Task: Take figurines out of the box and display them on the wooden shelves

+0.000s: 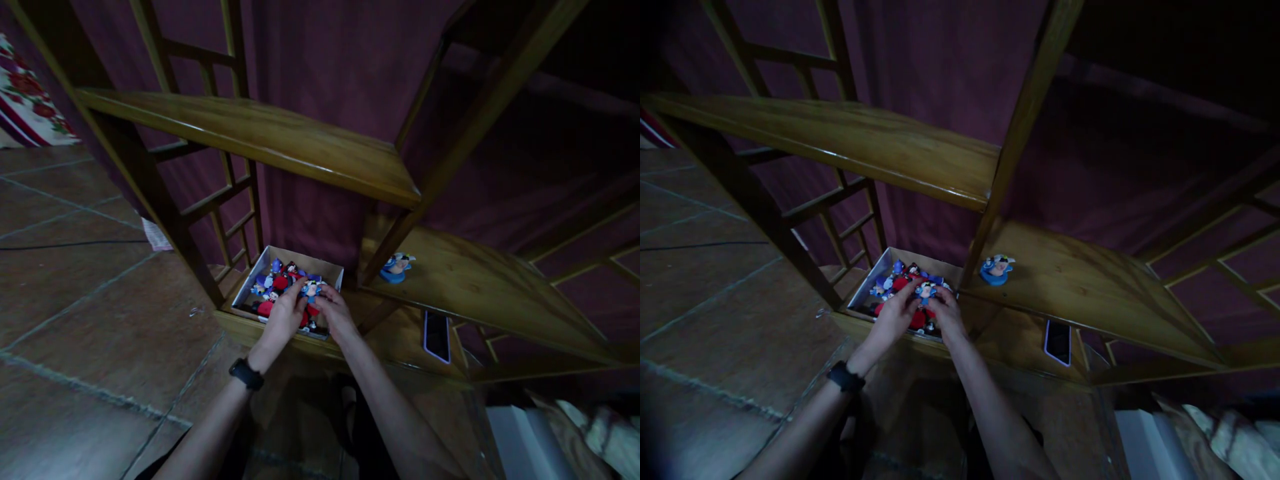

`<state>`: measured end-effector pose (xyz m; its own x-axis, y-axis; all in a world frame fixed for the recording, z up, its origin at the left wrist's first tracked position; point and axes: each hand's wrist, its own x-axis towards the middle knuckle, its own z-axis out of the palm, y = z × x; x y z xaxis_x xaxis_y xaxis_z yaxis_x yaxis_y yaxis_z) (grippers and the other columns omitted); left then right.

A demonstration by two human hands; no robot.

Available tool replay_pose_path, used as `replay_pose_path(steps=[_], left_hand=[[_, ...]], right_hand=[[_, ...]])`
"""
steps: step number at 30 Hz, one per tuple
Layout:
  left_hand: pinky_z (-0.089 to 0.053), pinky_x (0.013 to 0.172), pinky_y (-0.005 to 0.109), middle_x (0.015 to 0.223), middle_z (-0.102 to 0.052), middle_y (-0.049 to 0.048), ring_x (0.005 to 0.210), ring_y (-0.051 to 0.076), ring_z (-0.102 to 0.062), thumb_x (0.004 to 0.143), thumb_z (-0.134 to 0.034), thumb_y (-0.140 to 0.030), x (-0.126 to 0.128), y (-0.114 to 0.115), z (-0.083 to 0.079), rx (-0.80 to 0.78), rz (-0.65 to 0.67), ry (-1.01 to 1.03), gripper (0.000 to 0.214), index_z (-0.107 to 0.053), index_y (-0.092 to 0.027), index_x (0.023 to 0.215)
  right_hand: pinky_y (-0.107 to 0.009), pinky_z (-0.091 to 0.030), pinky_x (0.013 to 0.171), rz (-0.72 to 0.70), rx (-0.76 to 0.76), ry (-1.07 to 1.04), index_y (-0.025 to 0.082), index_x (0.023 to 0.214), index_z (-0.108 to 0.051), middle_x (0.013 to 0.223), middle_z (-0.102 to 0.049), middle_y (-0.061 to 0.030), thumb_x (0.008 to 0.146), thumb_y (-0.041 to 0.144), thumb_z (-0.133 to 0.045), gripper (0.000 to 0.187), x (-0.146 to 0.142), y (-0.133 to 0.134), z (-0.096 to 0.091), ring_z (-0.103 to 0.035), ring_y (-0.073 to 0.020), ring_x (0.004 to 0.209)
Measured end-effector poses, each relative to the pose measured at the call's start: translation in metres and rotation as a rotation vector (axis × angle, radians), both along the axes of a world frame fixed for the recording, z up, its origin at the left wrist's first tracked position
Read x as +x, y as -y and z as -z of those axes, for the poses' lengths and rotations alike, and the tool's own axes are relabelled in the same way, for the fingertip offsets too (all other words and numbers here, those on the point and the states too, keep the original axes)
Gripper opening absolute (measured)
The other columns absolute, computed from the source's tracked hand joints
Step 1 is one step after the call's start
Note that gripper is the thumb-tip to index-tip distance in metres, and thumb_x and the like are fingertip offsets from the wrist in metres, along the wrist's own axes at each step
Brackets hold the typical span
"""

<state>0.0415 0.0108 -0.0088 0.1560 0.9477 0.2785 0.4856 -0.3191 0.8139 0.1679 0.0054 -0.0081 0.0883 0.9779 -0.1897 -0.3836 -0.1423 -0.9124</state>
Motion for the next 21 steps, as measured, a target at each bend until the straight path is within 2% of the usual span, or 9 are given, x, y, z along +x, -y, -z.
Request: replay_pose_path(steps=[5, 9, 13, 21], left_hand=[[-0.05, 0.081, 0.038, 0.101, -0.065, 0.0074, 0.093, 0.022, -0.06, 0.072, -0.055, -0.023, 0.0, -0.01, 0.008, -0.204, -0.008, 0.432, 0.041, -0.057, -0.017, 0.112], [-0.054, 0.066, 0.034, 0.088, -0.065, 0.0039, 0.074, 0.018, -0.062, 0.062, -0.066, -0.028, 0.002, -0.01, 0.006, -0.389, -0.024, 0.705, 0.043, -0.058, -0.015, 0.102], [-0.053, 0.062, 0.029, 0.077, -0.063, 0.0, 0.065, 0.013, -0.062, 0.057, -0.072, -0.028, 0.002, -0.007, -0.001, -0.493, -0.054, 0.805, 0.043, -0.058, -0.014, 0.095], [-0.053, 0.058, 0.026, 0.068, -0.063, -0.0004, 0.061, 0.014, -0.065, 0.06, -0.074, -0.019, -0.001, -0.006, -0.004, -0.672, -0.188, 0.887, 0.033, -0.054, -0.016, 0.087]], right_hand=[[-0.03, -0.05, 0.077, 0.04, 0.011, 0.02, 0.021, 0.091, -0.062, 0.095, -0.063, -0.0017, 0.055, 0.024, -0.068, 0.036, 0.0, 0.0, -0.004, -0.058, -0.0187, 0.092], [-0.032, -0.05, 0.077, 0.066, -0.001, 0.006, 0.021, 0.089, -0.062, 0.097, -0.063, -0.0022, 0.054, 0.027, -0.07, 0.036, 0.0, 0.0, -0.007, -0.058, -0.0192, 0.092], [-0.034, -0.051, 0.079, 0.064, 0.003, -0.029, 0.02, 0.088, -0.063, 0.096, -0.062, -0.0029, 0.055, 0.028, -0.071, 0.035, 0.001, 0.001, -0.009, -0.059, -0.0185, 0.091], [-0.034, -0.053, 0.077, 0.042, 0.059, -0.037, 0.02, 0.086, -0.064, 0.091, -0.062, -0.002, 0.059, 0.03, -0.071, 0.03, 0.001, 0.001, -0.009, -0.061, -0.0156, 0.081]])
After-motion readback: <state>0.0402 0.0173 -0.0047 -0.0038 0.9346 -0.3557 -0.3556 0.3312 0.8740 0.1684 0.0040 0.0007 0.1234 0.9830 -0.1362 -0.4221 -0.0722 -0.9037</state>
